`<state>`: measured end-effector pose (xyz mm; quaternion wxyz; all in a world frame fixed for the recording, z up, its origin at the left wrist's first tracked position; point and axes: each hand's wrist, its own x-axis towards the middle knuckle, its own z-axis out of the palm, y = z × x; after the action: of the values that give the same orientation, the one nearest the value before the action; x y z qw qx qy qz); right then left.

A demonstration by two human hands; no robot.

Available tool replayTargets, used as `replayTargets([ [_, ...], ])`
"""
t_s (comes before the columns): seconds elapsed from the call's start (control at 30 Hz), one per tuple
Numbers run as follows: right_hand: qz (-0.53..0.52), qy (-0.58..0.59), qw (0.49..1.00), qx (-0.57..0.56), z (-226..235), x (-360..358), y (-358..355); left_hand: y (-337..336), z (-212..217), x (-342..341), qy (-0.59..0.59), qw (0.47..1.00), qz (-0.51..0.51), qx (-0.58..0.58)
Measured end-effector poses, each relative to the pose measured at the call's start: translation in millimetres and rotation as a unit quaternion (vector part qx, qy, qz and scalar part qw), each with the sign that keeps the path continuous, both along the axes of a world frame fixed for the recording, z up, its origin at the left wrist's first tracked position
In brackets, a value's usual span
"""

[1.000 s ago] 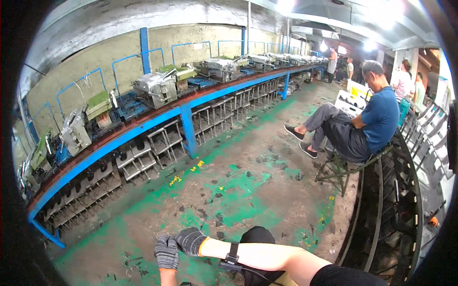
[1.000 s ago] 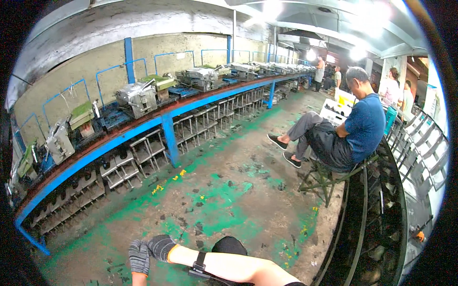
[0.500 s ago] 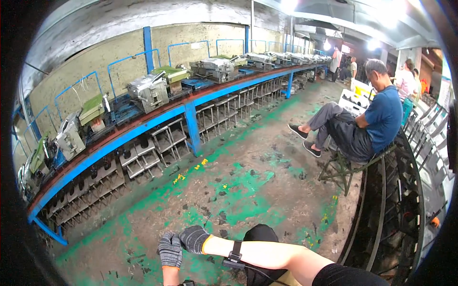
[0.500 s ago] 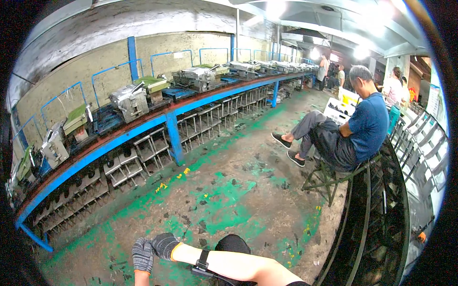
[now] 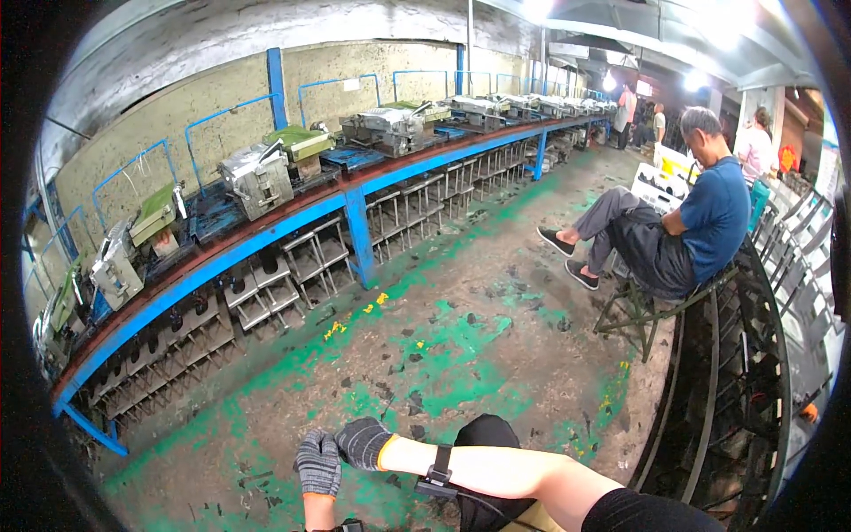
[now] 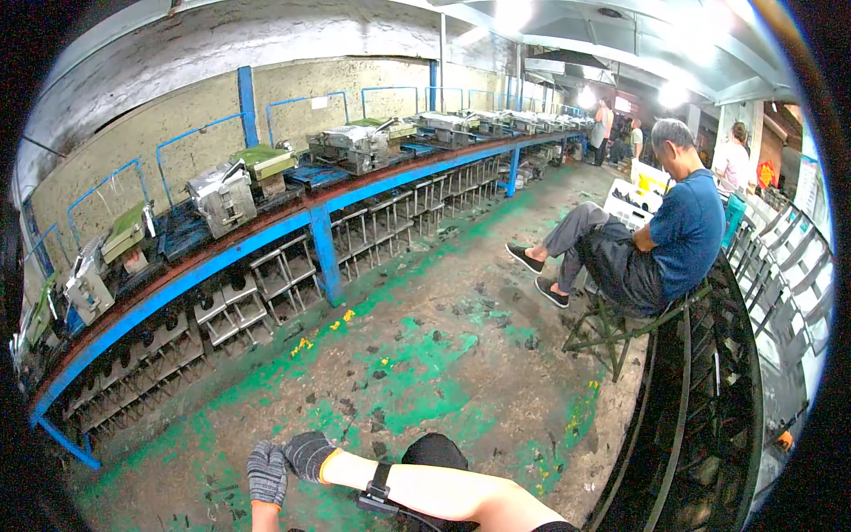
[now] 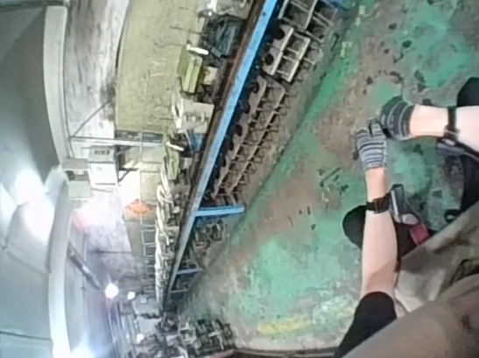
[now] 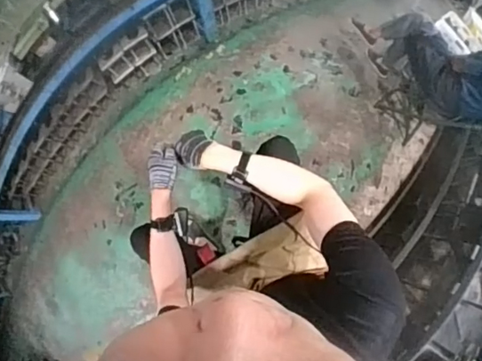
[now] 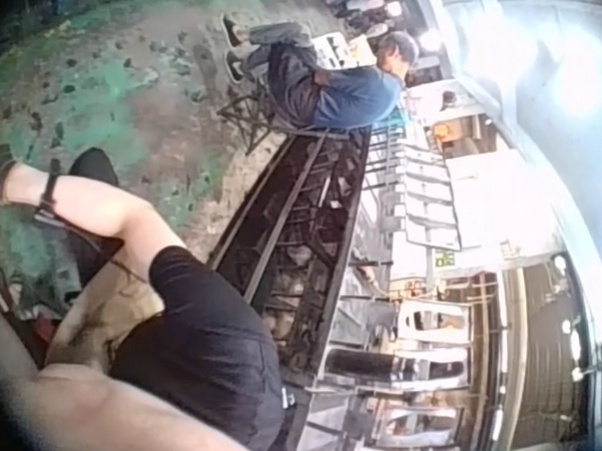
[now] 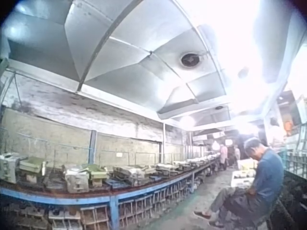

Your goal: Operating a footwear molding and pressing machine by placing shoe components into molds.

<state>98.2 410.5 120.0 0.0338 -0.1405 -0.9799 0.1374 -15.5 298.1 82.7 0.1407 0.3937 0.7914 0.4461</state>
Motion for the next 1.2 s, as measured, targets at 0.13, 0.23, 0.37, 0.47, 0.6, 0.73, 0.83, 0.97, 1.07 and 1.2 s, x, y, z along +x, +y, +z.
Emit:
replayTargets([
  [0.13, -0.002, -0.023, 1.000, -0.009, 0, -2, 1, 1, -13, -5, 0.013, 1.000, -0.009, 0.006],
  [0.23, -0.004, -0.027, 1.000, -0.010, 0, -2, 2, 3, -8, -2, -0.015, 1.000, -0.001, 0.003],
  [0.37, -0.004, -0.027, 1.000, -0.006, 2, 1, 3, 4, 14, 5, -0.020, 0.999, -0.005, -0.048],
  [0.47, -0.004, -0.042, 0.999, -0.010, 7, 0, 1, 1, 4, 0, -0.022, 0.999, -0.001, -0.048],
  [0.6, -0.003, -0.034, 0.999, -0.005, 3, 0, 0, 3, -11, 1, 0.059, 0.997, 0.028, 0.035],
  [0.73, -0.001, -0.035, 0.999, -0.007, 5, 2, 2, 2, 10, 5, 0.020, 0.999, 0.001, -0.045],
  [0.83, -0.004, -0.036, 0.999, -0.006, 6, 2, 0, 1, 9, 5, 0.033, 0.999, -0.003, -0.037],
  [0.97, -0.009, -0.039, 0.999, -0.008, 1, 0, 0, 1, -3, 1, 0.038, 0.999, -0.007, -0.011],
  [1.07, -0.006, -0.060, 0.998, -0.010, 5, -2, 2, 3, -4, -1, 0.038, 0.999, -0.008, -0.001],
  [1.2, -0.004, -0.044, 0.999, -0.011, 8, 1, 1, 3, -3, -1, 0.028, 0.999, -0.017, -0.002],
])
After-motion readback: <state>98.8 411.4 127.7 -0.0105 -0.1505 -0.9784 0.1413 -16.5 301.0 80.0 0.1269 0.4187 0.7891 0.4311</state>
